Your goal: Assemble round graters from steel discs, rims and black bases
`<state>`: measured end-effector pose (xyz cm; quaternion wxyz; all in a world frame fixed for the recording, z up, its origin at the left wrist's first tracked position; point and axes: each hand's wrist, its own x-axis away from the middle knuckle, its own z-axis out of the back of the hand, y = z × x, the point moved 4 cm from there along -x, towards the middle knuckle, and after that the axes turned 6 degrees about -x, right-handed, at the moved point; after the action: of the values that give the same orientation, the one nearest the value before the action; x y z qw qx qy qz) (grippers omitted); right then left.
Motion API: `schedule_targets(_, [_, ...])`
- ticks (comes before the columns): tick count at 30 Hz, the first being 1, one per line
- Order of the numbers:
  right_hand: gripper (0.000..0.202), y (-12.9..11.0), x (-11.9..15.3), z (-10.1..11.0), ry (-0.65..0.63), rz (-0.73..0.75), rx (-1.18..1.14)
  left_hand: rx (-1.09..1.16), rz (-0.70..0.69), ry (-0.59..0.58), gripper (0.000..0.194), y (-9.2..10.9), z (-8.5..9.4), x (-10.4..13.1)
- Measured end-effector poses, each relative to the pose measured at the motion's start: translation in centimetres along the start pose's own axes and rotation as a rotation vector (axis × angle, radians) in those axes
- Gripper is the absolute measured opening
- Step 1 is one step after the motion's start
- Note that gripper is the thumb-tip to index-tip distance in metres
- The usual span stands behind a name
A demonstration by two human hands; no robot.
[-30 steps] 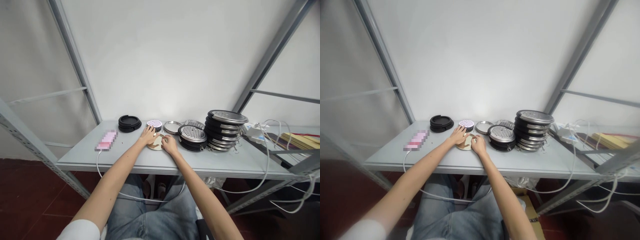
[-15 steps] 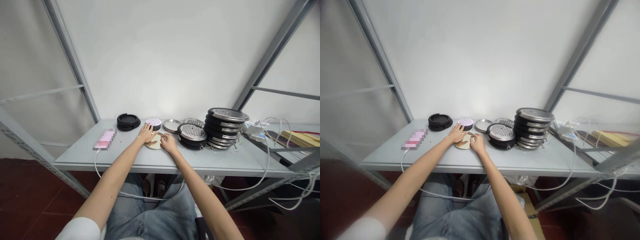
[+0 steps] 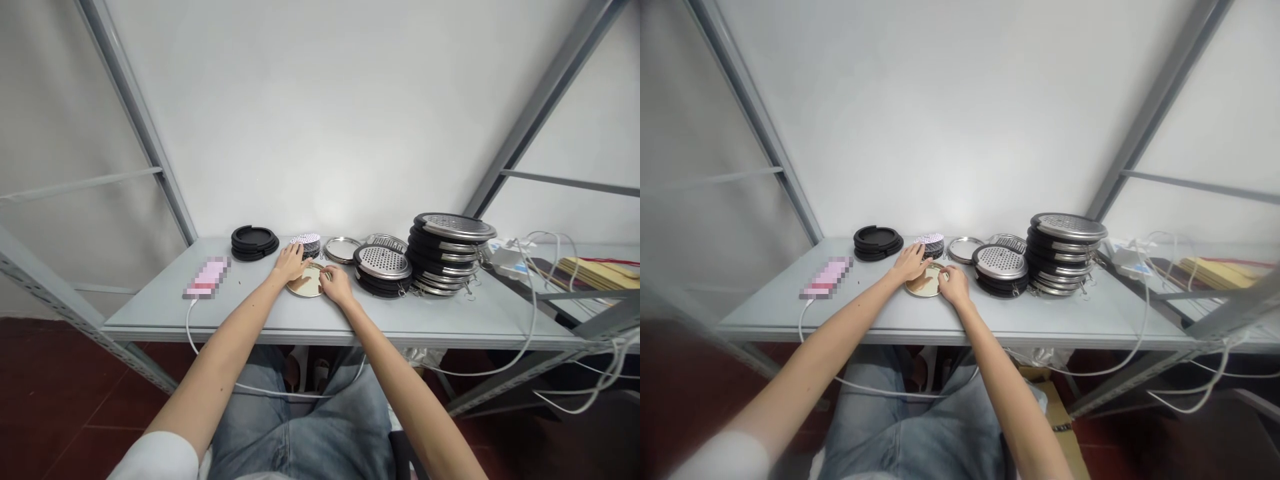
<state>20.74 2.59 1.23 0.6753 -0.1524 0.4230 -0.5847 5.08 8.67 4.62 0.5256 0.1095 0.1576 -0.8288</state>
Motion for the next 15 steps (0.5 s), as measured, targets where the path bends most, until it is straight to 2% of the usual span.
schedule_targets(6, [0.025, 0.0, 0.0, 0.0, 0.008, 0.007, -0.003, -0.002, -0.013, 0.053, 0.057, -0.2, 1.2, -0.4])
schedule_targets(10, [0.025, 0.0, 0.0, 0.0, 0.0, 0.005, -0.017, -0.051, -0.013, 0.054, 0.057, -0.2, 1.5, -0.5])
schedule_targets(15, [0.026, 0.1, 0.0, -0.1, -0.003, 0.027, -0.031, -0.009, -0.014, 0.066, 0.054, -0.9, 1.7, -0.7])
